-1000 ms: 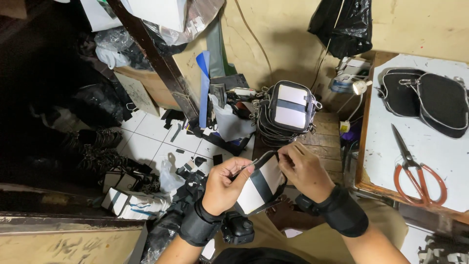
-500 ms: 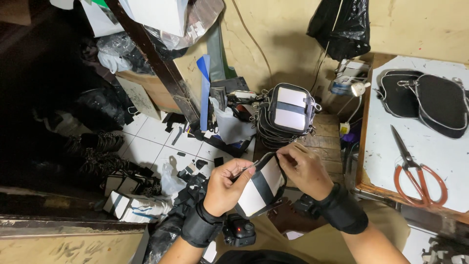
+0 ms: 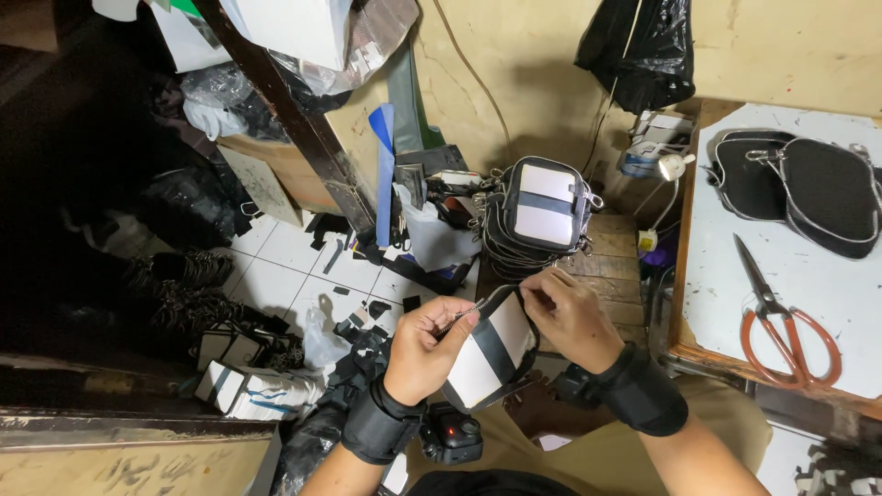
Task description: Assembling and finishing small leather pouches by trimming excess material and inspecting components.
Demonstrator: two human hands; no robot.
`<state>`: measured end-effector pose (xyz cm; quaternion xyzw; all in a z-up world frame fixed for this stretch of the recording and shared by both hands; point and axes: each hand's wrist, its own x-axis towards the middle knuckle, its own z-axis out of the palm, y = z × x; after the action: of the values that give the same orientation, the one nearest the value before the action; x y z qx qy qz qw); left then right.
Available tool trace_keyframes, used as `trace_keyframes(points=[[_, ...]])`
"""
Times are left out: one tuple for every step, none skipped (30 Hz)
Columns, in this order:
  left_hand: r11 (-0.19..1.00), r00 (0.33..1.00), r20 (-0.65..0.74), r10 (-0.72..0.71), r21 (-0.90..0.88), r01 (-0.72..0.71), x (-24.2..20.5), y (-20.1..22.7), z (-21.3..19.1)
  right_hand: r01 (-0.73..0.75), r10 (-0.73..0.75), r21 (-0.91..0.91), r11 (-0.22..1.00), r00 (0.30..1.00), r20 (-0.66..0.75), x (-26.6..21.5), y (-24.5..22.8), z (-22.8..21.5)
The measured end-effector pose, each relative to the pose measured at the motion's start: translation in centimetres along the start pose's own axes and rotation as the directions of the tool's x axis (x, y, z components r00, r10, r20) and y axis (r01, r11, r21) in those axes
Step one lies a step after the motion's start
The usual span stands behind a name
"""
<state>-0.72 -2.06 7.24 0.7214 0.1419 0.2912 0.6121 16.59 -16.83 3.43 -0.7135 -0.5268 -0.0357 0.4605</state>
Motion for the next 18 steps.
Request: trace_keyframes(points=[[1.0,1.0,-0.001,-0.001,0.0,0.001,0.1,-0.2,-0.1,0.0,0.0,0.0,1.0,1.0,0.001,-0.2,0.7,0.2],[1.0,1.0,-0.009,-0.003,-0.003,0.003,0.0,-0.4,-0.2,-0.017,0.017,-0.016,1.0,0.999,-0.028,-0.4,1.4,0.4],[1.0,1.0,-0.018,-0.005,-0.005,0.005,0.0,-0.6,-0.3,-0.035,0.033,-0.032,0.999,0.998,-0.056,-0.5,2.1,0.6],[1.0,1.0,-0.021,-0.007,-0.006,0.007,0.0,-0.7,-0.4,-0.035,0.033,-0.031,0.999,0.998,-0.052,-0.3,1.1,0.2],[1.0,1.0,-0.023,-0.013,-0.02,0.013,0.1,-0.8,-0.4,-0.054,0.054,0.005,0.999,0.998,-0.041,-0.1,0.2,-0.1],[0.999,1.0,-0.023,-0.021,-0.035,0.02,0.0,-1.0,-0.4,-0.076,0.077,0.041,0.996,0.997,-0.029,0.0,-0.8,-0.4],[0.999,0.999,-0.026,-0.025,-0.035,0.024,-0.1,-1.0,-0.4,-0.078,0.079,0.043,0.996,0.997,-0.024,0.0,-0.8,-0.2],[0.999,0.999,-0.021,-0.034,-0.023,0.033,0.0,-1.1,-0.4,-0.03,0.031,0.032,0.999,0.999,-0.039,0.1,-0.9,0.0],[0.999,0.999,-0.017,-0.043,-0.012,0.043,0.0,-1.1,-0.4,0.018,-0.017,0.02,1.0,0.998,-0.054,0.2,-0.9,0.2],[0.999,0.999,-0.022,-0.047,-0.011,0.047,0.2,-0.9,-0.4,0.017,-0.016,0.024,1.0,0.999,-0.049,0.0,0.1,0.5],[0.999,0.999,-0.017,-0.028,0.018,0.028,0.4,-0.7,-0.4,0.031,-0.033,-0.037,0.999,0.998,-0.062,-0.1,1.1,0.8],[0.999,1.0,-0.023,-0.018,0.049,0.019,0.1,-0.6,-0.6,0.045,-0.051,-0.088,0.995,0.997,-0.061,-0.5,1.9,1.4],[0.998,0.999,-0.038,-0.032,0.051,0.034,0.0,-0.7,-0.7,0.046,-0.05,-0.076,0.996,0.998,-0.045,-0.4,1.6,1.1],[0.999,0.999,-0.037,-0.036,0.032,0.037,0.0,-0.9,-0.7,0.032,-0.034,-0.055,0.998,0.998,-0.044,-0.2,1.4,0.8],[0.999,0.999,-0.036,-0.041,0.012,0.041,0.1,-1.1,-0.7,0.017,-0.019,-0.035,0.999,0.999,-0.042,0.0,1.1,0.4],[0.999,0.998,-0.044,-0.049,0.012,0.049,0.0,-1.3,-0.7,0.016,-0.017,-0.03,0.999,0.999,-0.032,0.1,0.6,0.5],[0.999,0.998,-0.037,-0.042,0.026,0.043,0.0,-1.5,-0.8,0.005,-0.005,0.014,1.0,0.999,-0.031,0.1,0.2,0.4],[0.999,0.999,-0.025,-0.031,0.039,0.032,0.2,-1.7,-0.7,-0.007,0.009,0.053,0.999,0.999,-0.035,0.2,-0.2,0.2]])
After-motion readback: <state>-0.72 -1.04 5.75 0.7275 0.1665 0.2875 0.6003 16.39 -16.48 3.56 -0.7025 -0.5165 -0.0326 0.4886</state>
